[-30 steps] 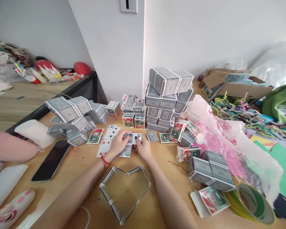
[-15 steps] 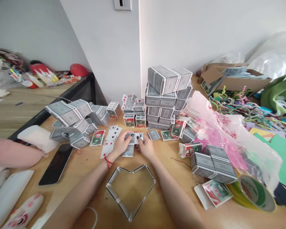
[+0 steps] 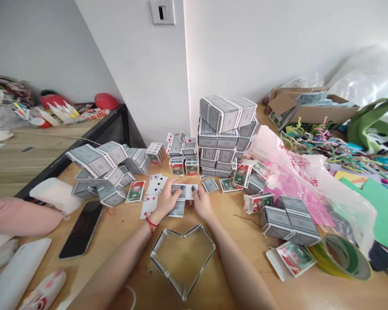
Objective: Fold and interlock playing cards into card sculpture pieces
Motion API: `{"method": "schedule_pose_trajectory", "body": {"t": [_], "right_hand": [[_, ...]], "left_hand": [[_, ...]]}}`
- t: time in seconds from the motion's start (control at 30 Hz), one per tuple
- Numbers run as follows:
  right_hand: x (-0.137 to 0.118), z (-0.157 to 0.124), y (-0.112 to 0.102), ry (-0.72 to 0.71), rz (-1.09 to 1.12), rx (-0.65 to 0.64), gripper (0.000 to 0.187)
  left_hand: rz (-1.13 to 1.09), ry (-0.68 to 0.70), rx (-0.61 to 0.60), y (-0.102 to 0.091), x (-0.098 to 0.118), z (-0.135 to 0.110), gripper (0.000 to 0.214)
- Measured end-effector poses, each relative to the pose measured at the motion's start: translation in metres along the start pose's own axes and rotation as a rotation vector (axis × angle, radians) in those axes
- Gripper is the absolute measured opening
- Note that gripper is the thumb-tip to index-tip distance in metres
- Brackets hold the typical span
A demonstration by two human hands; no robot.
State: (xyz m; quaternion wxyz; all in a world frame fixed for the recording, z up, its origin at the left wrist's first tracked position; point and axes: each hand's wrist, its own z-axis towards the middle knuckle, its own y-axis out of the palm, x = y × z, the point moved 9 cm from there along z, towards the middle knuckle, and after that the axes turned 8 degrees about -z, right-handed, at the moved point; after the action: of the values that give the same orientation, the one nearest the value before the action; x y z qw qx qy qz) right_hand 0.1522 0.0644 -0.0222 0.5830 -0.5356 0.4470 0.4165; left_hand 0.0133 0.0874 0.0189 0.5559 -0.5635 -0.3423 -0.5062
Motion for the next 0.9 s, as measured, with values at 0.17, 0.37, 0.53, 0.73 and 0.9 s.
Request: {"method": "schedule_pose_trajectory", "body": {"t": [0.17, 0.37, 0.53, 0.73, 0.9], "right_hand": [[0.005, 0.001, 0.002, 0.027, 0.071, -0.004, 0.033], [0.006, -0.001, 0.0, 0.049, 0.051, 0.023, 0.034], [0.01, -0.004, 0.004, 0.096, 0.098, -0.024, 0.035], [0.007, -0.005, -0.002, 0.067, 0.013, 0.002, 0.034], [0.006, -0.001, -0.002, 0.037, -0.057, -0.027, 0.029]], "left_hand": [[0.012, -0.048, -0.056, 0.003, -0.009, 0.0, 0.024], [0.007, -0.041, -0.029, 0.001, -0.011, -0.003, 0.024], [-0.017, -0.048, -0.018, 0.0, -0.014, -0.005, 0.023], [-0.008, -0.026, -0.031, 0.001, -0.012, -0.006, 0.023], [0.021, -0.035, -0.045, 0.001, -0.009, -0.005, 0.022]]}}
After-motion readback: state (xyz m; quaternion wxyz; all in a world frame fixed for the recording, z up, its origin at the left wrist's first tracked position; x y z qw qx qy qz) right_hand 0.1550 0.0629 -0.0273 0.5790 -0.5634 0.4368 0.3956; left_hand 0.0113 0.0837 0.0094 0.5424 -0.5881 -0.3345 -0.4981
